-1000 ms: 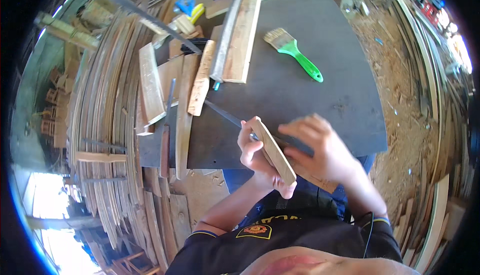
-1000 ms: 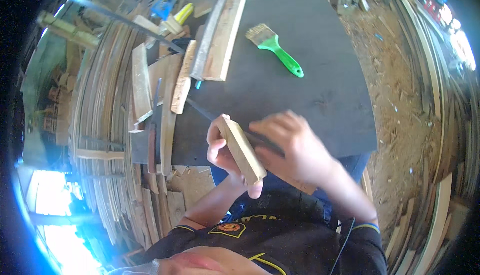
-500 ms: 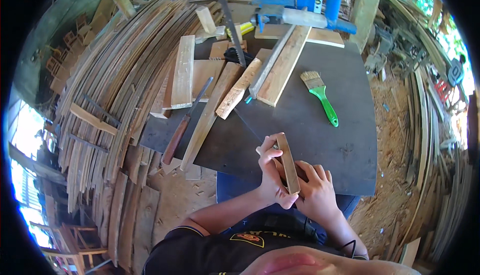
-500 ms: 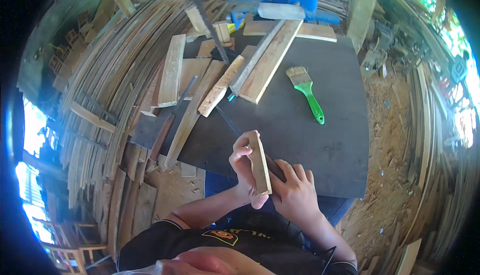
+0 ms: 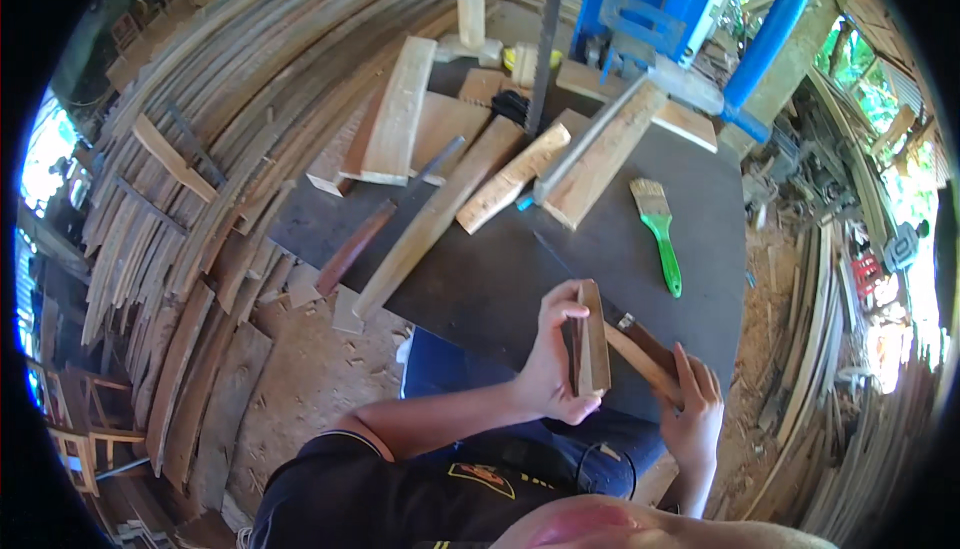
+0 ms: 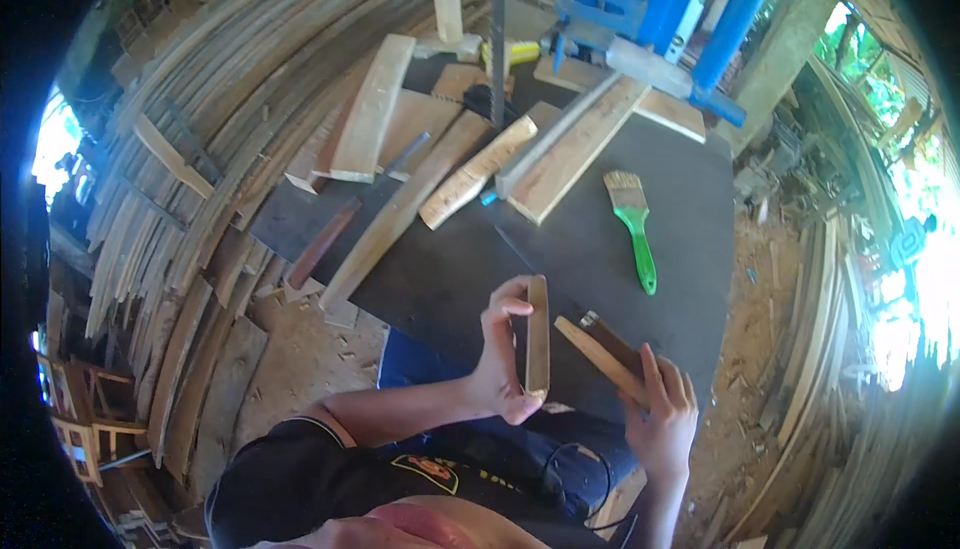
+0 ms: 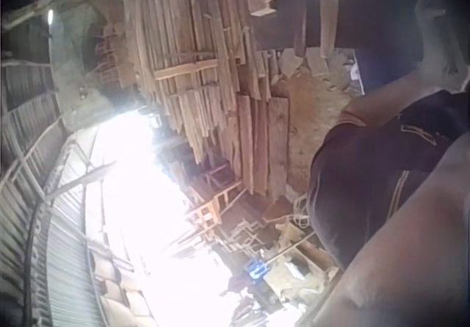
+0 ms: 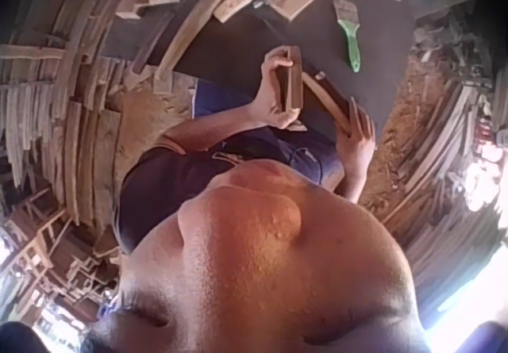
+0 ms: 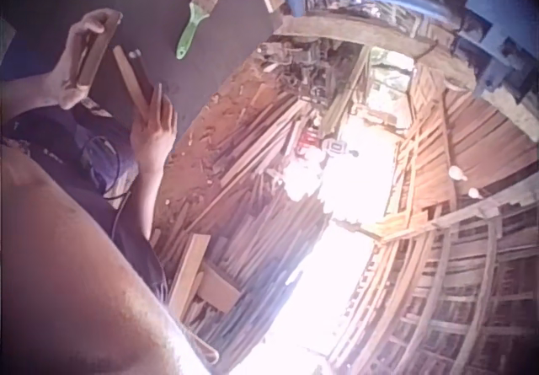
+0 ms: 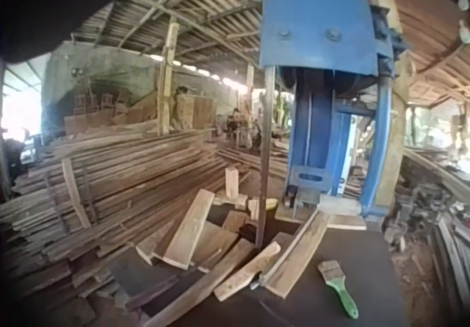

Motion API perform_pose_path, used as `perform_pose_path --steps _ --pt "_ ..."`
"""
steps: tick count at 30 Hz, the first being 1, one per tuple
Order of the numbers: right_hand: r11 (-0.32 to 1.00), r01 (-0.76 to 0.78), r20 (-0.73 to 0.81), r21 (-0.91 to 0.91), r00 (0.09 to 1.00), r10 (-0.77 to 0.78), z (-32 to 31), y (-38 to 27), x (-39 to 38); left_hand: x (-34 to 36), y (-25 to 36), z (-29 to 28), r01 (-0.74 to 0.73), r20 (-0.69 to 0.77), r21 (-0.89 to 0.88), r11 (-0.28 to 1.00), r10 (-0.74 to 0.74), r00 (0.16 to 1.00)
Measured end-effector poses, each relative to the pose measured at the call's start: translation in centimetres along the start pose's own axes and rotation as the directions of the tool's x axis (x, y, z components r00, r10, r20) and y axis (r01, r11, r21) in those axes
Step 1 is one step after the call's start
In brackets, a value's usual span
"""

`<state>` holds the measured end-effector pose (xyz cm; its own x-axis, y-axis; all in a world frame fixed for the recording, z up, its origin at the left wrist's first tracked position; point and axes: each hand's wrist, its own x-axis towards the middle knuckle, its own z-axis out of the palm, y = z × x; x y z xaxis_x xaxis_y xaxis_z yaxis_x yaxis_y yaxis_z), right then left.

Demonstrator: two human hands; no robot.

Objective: The person uses a blue vertical band saw to cut and shape a small piece of wood. They guide the wood through the blade with both hands, adjusting its position to create a specific profile. After cutting, the person uses a green brush to sweep sawdust off the workbench and the wood piece.

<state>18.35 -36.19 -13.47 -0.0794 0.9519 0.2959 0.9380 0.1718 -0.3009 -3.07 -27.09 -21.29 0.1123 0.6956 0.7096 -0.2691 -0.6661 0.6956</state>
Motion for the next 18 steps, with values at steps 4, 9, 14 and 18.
perform_pose_path --steps 4,9,14,18 --pt "0.998 -0.009 -0.009 -0.058 1.0 0.009 -1.9 1.5 -1.9 0.0 0.0 -0.2 -0.012 0.011 0.013 1.0 0.012 1.0" --pt "0.992 -0.126 -0.076 -0.02 0.989 0.124 -2.8 3.4 -4.6 0.0 0.3 0.3 0.018 0.001 0.001 1.0 -0.018 1.0" --pt "0.947 -0.319 -0.244 0.048 0.915 0.321 -1.8 3.8 -5.2 0.3 0.5 0.9 0.076 0.103 0.05 0.996 -0.081 0.991" --pt "0.961 -0.273 -0.29 -0.031 0.923 0.253 0.9 5.7 0.8 1.2 0.9 0.3 0.042 0.203 0.141 0.989 -0.07 0.977"
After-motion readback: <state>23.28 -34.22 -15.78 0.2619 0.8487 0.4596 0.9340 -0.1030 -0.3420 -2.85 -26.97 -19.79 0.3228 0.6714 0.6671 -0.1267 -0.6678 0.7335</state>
